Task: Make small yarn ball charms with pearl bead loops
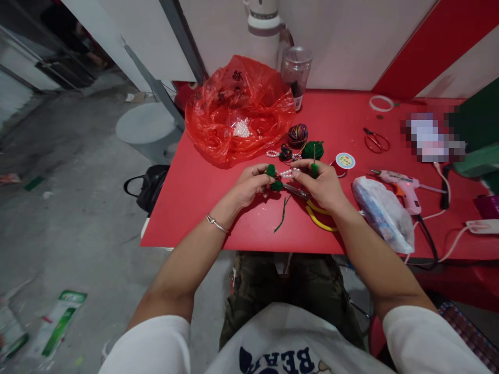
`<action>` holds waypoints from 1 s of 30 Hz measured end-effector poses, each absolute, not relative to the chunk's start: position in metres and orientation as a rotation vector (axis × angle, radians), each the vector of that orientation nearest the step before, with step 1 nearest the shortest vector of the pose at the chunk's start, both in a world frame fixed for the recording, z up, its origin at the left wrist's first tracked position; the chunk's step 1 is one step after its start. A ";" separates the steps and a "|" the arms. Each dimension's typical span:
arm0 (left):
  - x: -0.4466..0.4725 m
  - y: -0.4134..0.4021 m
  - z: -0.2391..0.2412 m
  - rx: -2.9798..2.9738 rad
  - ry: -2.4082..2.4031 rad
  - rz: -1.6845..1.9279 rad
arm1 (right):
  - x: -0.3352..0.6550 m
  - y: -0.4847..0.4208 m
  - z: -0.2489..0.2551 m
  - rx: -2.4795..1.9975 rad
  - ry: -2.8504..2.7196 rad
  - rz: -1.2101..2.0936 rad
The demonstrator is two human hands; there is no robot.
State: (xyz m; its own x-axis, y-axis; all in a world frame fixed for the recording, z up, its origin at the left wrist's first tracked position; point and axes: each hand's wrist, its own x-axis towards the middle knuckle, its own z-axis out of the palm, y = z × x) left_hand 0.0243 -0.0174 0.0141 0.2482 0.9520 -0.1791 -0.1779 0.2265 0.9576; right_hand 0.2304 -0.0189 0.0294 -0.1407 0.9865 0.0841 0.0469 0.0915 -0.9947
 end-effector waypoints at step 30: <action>0.025 -0.018 0.014 1.017 0.965 0.970 | 0.231 -0.013 0.022 -1.132 -1.270 1.130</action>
